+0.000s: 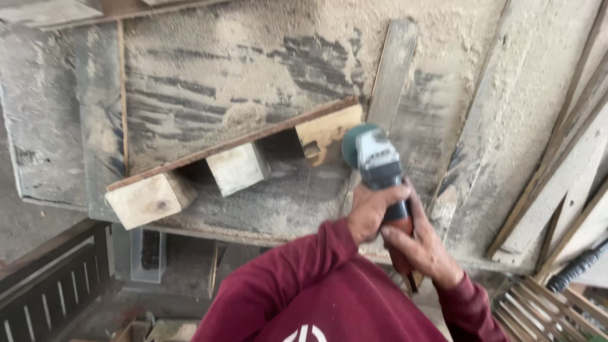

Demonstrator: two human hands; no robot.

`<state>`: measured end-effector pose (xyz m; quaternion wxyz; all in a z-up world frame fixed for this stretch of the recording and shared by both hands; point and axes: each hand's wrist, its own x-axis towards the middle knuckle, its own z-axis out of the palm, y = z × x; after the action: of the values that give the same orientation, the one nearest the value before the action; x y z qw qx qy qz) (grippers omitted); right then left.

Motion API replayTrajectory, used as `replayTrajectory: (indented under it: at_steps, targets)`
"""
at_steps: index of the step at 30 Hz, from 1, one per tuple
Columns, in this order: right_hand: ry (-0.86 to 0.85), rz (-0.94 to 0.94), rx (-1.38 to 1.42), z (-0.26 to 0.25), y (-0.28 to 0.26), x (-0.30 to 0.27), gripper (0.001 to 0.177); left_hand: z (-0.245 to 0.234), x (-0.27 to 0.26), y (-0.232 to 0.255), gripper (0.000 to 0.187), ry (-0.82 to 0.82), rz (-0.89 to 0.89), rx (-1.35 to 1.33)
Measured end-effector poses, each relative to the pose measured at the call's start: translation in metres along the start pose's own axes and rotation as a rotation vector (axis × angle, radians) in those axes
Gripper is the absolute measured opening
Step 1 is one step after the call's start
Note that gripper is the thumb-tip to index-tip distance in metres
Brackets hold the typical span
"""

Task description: The person uses an angle grinder with a sanding disc to smooth the surfaces of a wooden pallet. They systematically move the tool across the top and side faces of the pallet's slats and blocks, generating sawdust. The person occasionally repositions the pallet to access different areas.

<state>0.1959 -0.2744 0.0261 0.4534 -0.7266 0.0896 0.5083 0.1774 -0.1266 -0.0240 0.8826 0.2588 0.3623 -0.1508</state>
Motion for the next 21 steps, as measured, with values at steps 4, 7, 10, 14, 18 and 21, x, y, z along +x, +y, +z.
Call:
replayTrajectory:
  at_steps: [4, 7, 10, 14, 18, 21]
  targets:
    - [-0.012, -0.257, -0.103, 0.009, -0.011, -0.019, 0.108, 0.002, -0.018, -0.004, 0.030, -0.004, 0.037, -0.009]
    - [-0.013, -0.091, -0.041, 0.005, -0.022, -0.006, 0.111, -0.001, 0.000, -0.004, 0.032, -0.052, 0.072, 0.038]
    - [0.026, -0.036, -0.041, -0.001, -0.032, 0.008, 0.112, -0.004, 0.027, 0.000, 0.036, -0.049, 0.095, -0.009]
    - [-0.001, -0.130, -0.091, 0.004, -0.038, 0.002, 0.109, -0.006, 0.017, 0.000, 0.034, -0.043, 0.085, -0.014]
    - [-0.065, -0.199, -0.105, 0.025, -0.026, -0.020, 0.110, -0.018, -0.029, -0.005, 0.033, -0.017, 0.037, 0.004]
    - [-0.063, -0.158, -0.156, 0.037, -0.016, -0.028, 0.107, -0.028, -0.047, -0.005, 0.035, 0.010, -0.007, -0.024]
